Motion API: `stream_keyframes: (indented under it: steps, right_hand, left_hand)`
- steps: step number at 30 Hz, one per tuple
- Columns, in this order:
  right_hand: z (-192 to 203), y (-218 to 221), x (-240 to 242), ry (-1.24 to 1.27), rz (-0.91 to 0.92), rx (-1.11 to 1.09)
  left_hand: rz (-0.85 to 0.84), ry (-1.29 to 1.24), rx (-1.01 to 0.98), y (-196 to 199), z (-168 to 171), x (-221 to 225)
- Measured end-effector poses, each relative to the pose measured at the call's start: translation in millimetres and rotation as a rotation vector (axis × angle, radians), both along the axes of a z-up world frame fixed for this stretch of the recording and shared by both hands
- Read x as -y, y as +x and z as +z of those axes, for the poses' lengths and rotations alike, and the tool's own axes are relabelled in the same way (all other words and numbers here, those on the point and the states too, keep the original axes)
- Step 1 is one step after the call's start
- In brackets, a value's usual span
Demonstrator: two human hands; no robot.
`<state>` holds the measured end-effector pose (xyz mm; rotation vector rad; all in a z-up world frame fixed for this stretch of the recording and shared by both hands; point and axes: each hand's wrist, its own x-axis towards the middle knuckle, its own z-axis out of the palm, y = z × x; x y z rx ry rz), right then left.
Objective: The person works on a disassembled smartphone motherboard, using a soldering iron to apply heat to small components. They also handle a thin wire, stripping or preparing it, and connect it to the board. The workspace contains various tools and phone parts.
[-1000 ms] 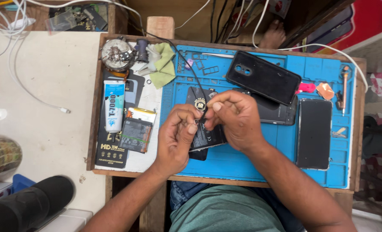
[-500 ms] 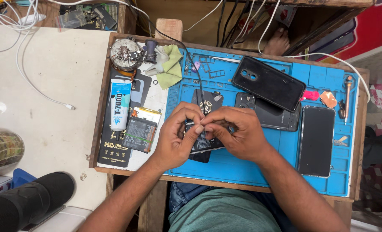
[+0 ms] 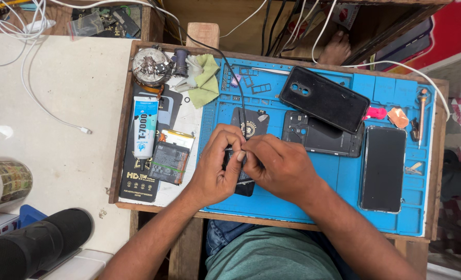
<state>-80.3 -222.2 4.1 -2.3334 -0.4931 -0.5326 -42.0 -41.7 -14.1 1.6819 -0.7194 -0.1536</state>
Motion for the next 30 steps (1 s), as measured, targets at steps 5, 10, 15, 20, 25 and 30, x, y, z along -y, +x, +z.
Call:
stream_keyframes:
  steps: [5, 10, 15, 20, 25, 30]
  right_hand:
    - [-5, 1, -8, 0.147, -0.059, -0.025]
    - [-5, 2, -12, 0.227, -0.094, -0.019]
    - [-7, 2, -16, 0.325, -0.128, -0.095]
    - [-10, 0, -17, 0.42, -0.107, -0.131]
    - [-12, -2, -18, 0.604, -0.026, -0.219]
    - [-15, -5, -18, 0.709, -0.034, -0.336]
  left_hand:
    - [0.025, -0.054, 0.006, -1, -2, 1]
    - [0.048, -0.099, -0.039, -5, -3, 2]
    - [0.073, -0.144, -0.009, -8, -2, 3]
    - [0.065, -0.177, -0.024, -9, -1, 4]
    - [0.061, -0.201, -0.066, -10, -3, 3]
    - [0.062, -0.208, -0.08, -13, -4, 4]
